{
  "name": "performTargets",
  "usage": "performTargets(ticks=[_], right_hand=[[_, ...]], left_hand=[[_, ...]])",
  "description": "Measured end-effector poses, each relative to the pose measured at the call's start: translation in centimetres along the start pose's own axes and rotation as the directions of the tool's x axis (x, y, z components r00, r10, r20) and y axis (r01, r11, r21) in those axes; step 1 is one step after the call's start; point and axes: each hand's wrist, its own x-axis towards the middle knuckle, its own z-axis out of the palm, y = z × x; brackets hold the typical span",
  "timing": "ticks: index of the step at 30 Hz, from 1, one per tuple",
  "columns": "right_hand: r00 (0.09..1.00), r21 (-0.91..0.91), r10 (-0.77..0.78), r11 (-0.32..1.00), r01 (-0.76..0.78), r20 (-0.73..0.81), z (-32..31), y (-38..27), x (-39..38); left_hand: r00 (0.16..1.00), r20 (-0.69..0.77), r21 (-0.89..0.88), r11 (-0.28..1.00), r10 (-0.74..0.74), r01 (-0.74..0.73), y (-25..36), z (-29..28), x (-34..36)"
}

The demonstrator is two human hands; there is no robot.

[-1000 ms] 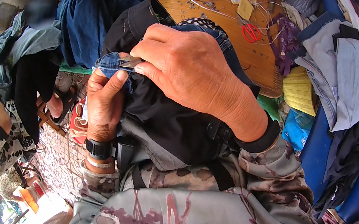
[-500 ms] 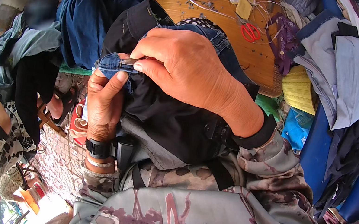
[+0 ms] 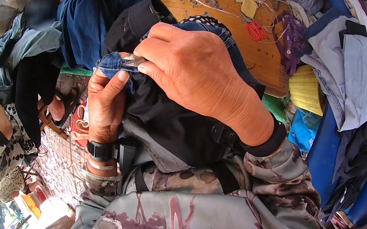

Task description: Inspecting and cutting loose threads from denim jeans using small scissors.

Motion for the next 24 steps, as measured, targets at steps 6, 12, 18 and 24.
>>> performTargets(ticks=[6,12,18,24], right_hand=[[0.999,-0.055,-0.003,0.998,0.005,0.033,0.0,-0.2,0.1],[0.996,0.066,0.008,0.998,-0.002,-0.086,0.9,-0.2,0.3],[0.973,0.456,0.215,0.877,-0.153,-0.087,0.2,0.0,0.4],[1.0,0.093,0.018,0.995,-0.018,-0.001,-0.5,-0.5,-0.3]], left_hand=[[1.0,-0.016,0.016,1.0,-0.014,0.014,0.0,-0.1,0.0],[1.0,0.012,-0.005,1.0,-0.016,0.016,-0.1,-0.3,-0.4],[1.0,-0.011,-0.004,1.0,-0.014,0.014,-0.1,-0.1,-0.2],[0.999,-0.027,-0.021,0.999,-0.024,0.023,0.0,-0.1,-0.2]])
